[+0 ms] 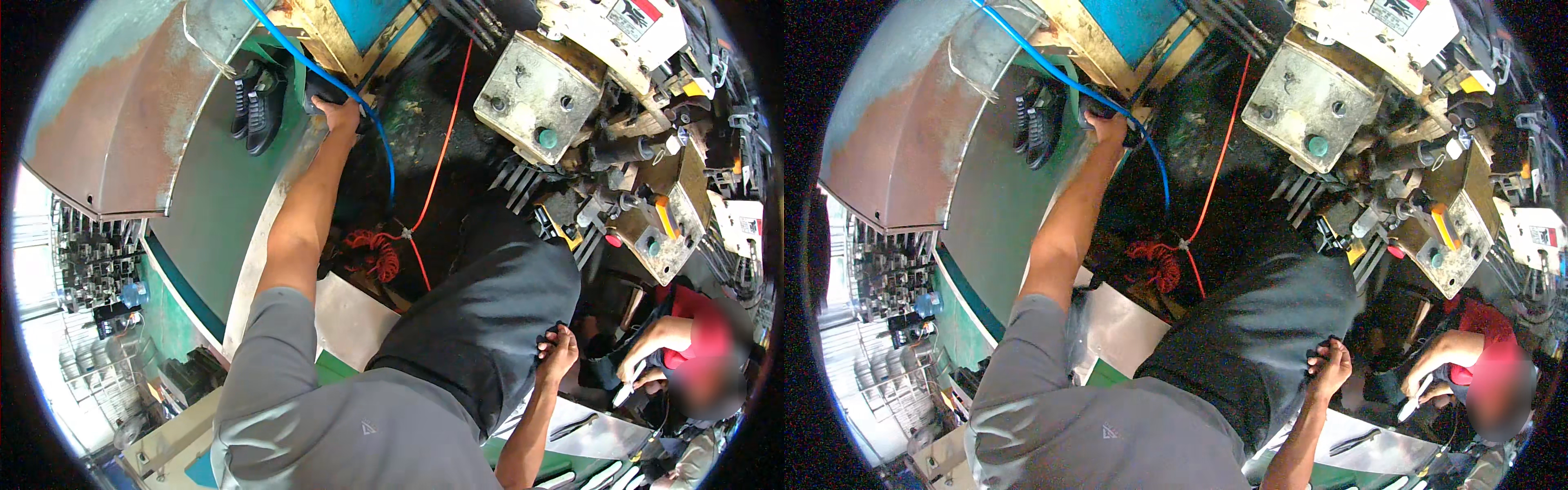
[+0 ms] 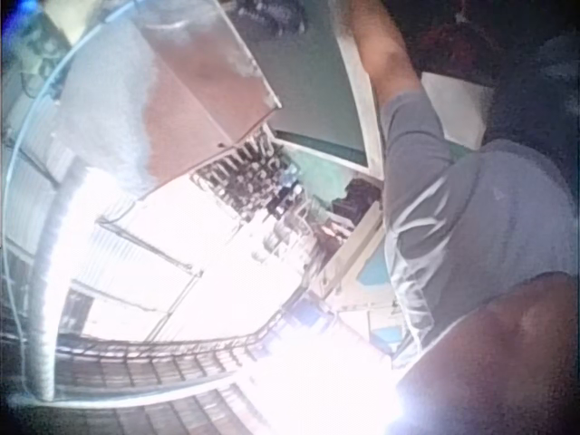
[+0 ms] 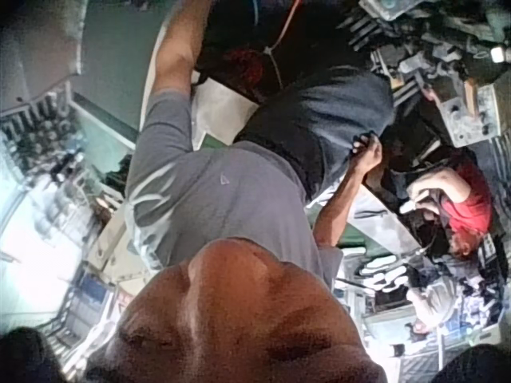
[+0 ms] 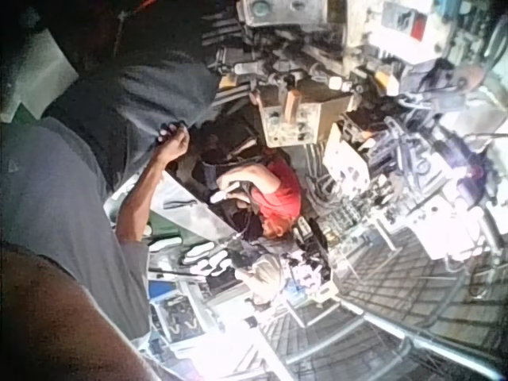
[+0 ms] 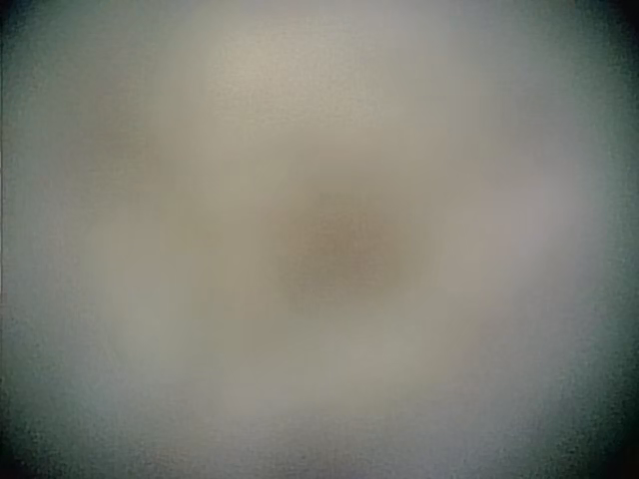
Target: The recorder is performing shoe lasting operations, placing uppers onto a machine for shaping and assembly.
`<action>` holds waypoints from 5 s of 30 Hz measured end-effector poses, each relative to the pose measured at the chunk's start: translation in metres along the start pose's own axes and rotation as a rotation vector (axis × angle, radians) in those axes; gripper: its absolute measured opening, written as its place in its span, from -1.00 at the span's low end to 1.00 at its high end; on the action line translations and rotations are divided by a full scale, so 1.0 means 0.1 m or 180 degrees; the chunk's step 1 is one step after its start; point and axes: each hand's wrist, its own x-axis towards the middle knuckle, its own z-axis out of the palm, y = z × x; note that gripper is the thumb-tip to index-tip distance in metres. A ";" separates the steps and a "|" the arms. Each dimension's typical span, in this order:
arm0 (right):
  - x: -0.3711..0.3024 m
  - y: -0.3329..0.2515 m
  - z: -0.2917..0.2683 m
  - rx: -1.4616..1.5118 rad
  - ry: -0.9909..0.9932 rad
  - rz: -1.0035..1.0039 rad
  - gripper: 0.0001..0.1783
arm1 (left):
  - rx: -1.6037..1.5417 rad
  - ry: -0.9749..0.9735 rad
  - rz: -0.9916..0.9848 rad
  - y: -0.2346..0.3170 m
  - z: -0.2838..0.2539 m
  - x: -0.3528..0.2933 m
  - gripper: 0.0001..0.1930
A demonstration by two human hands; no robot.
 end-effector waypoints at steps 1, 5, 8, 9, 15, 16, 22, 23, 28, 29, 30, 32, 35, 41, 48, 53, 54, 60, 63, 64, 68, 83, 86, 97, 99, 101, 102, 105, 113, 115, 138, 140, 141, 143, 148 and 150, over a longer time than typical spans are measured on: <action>-0.02 -0.02 0.02 -0.0072 0.0011 0.0021 -0.79 | -0.0046 0.0035 0.0085 0.01 -0.01 -0.02 0.40; -0.06 -0.02 0.05 0.0003 0.0043 -0.0013 -0.77 | -0.0456 -0.0006 0.0073 0.01 -0.08 -0.12 0.37; -0.08 -0.06 0.17 0.0100 -0.0166 0.0028 -0.76 | -0.1205 -0.0018 0.0179 -0.04 -0.54 0.02 0.21; -0.09 -0.07 0.17 0.0101 -0.0162 0.0021 -0.76 | -0.1227 -0.0072 0.0194 -0.02 -0.56 -0.08 0.21; -0.16 0.02 0.12 0.0242 -0.0164 -0.0117 -0.73 | -0.2497 -0.1602 -0.0536 0.27 -1.27 -1.32 -0.20; -0.20 -0.03 0.15 0.0256 -0.0168 -0.0083 -0.73 | -0.2607 -0.1761 -0.0670 0.31 -1.39 -1.59 -0.27; -0.28 -0.07 0.17 -0.0097 -0.0383 -0.0227 -0.67 | -0.2466 -0.2355 -0.0950 0.43 -1.82 -3.08 -0.24; -0.37 -0.14 0.23 -0.0262 -0.0436 -0.0250 -0.65 | -0.2358 -0.2581 -0.0917 0.39 -1.82 -3.22 -0.19; -0.89 -0.58 0.71 -0.0120 -0.1623 -0.0964 -0.47 | -0.2192 -0.3668 -0.0792 0.71 -1.51 -4.18 -0.10; -0.95 -0.63 0.81 -0.0149 -0.1832 -0.1186 -0.41 | -0.2161 -0.3877 -0.0754 0.78 -1.43 -4.36 -0.09; -1.05 -0.71 0.87 -0.0052 -0.1958 -0.1050 -0.32 | -0.2143 -0.3988 -0.0774 0.80 -1.35 -4.52 -0.05; -1.23 -1.05 0.85 -0.0004 -0.2353 -0.0600 -0.13 | -0.1956 -0.4312 -0.0724 0.75 -1.25 -4.74 0.04; -1.26 -0.91 0.73 0.0460 -0.2195 -0.0618 0.17 | -0.1756 -0.4841 -0.0552 0.74 -1.12 -5.04 0.22; -1.36 -1.01 0.02 -0.0763 -0.0792 -0.1918 0.40 | -0.1277 -0.6157 -0.0489 0.96 -0.64 -5.00 0.09; -1.15 -0.55 -0.27 -0.1954 0.0762 -0.3793 0.34 | -0.2683 -0.6096 -0.0012 1.93 -0.34 -5.20 0.14; -1.55 -0.75 -0.33 -0.1449 -0.0238 -0.2481 0.39 | -0.2602 -0.6154 0.0431 1.95 -0.35 -5.31 0.06; -1.68 -0.82 -0.33 -0.1316 -0.0392 -0.2184 0.37 | -0.2200 -0.6013 0.0873 1.83 -0.28 -5.22 -0.04; -2.04 -0.41 -0.33 -0.0620 -0.1066 -0.1116 0.29 | -0.1104 -0.5469 0.0669 1.52 -0.37 -5.60 -0.12; -1.83 -0.22 -0.41 -0.0222 -0.1024 -0.1510 0.18 | -0.0972 -0.5609 0.1118 1.32 -0.31 -5.64 -0.14; -1.76 -0.39 -0.43 0.0305 -0.1102 -0.1437 0.09 | -0.0890 -0.5706 0.1005 1.30 -0.30 -5.65 -0.16; -1.36 -0.99 -0.47 0.0377 -0.1503 -0.1663 -0.09 | -0.1335 -0.6163 -0.0002 1.30 -0.23 -5.60 -0.29; -1.24 -1.04 -0.17 0.0771 -0.1449 -0.1279 -0.38 | -0.0934 -0.5938 0.1553 1.41 -0.04 -5.74 -0.56; -1.24 -1.01 -0.17 0.0863 -0.1403 -0.1262 -0.45 | -0.0929 -0.5836 0.1749 1.35 -0.03 -5.79 -0.60; -1.24 -0.93 -0.21 0.0404 -0.1206 -0.1503 -0.51 | -0.0940 -0.5617 0.1797 1.23 -0.27 -5.85 -0.52; -1.21 -0.93 -0.21 0.0364 -0.1204 -0.1567 -0.50 | -0.0894 -0.5420 0.1995 1.20 -0.26 -5.86 -0.54; -1.22 -0.91 -0.23 0.0341 -0.1247 -0.1444 -0.50 | -0.0873 -0.5538 0.1808 1.24 -0.27 -5.84 -0.55; -1.21 -0.90 -0.23 0.0342 -0.1241 -0.1446 -0.50 | -0.0878 -0.5557 0.1950 1.25 -0.28 -5.83 -0.55; -1.16 -0.84 -0.17 0.0403 -0.1306 -0.1633 -0.49 | -0.0892 -0.5392 0.2132 1.16 -0.29 -5.85 -0.54; -1.22 -0.94 -0.17 0.0201 -0.1140 -0.1245 -0.36 | -0.1135 -0.6044 -0.0194 1.25 -0.06 -5.82 -0.52; -1.20 -0.89 -0.23 0.1455 -0.1578 -0.0704 -0.32 | -0.0789 -0.5942 -0.0049 1.25 -0.03 -5.83 -0.53; -1.05 -0.47 -0.69 0.2088 -0.1731 -0.0730 -0.21 | 0.0519 -0.6063 0.0932 0.88 -0.73 -5.98 -0.05; -1.09 -0.55 -0.64 0.2437 -0.1545 -0.0569 -0.30 | 0.0550 -0.5949 0.0169 0.77 -0.94 -5.99 0.06; -1.11 -0.51 -0.57 0.2428 -0.1546 -0.0539 -0.30 | 0.0551 -0.5939 0.0136 0.72 -0.98 -5.97 0.06; -1.07 -0.57 -0.42 0.1376 -0.0872 -0.0901 -0.41 | 0.0168 -0.6197 0.0580 0.65 -0.97 -5.91 0.12; -0.96 -0.87 -0.07 0.1803 -0.0919 -0.0724 -0.41 | -0.1001 -0.5753 -0.1001 0.61 -1.10 -5.76 0.18; -0.88 -1.03 0.15 0.1368 -0.1025 -0.0907 -0.31 | -0.1445 -0.5308 -0.1392 0.71 -1.18 -5.65 0.10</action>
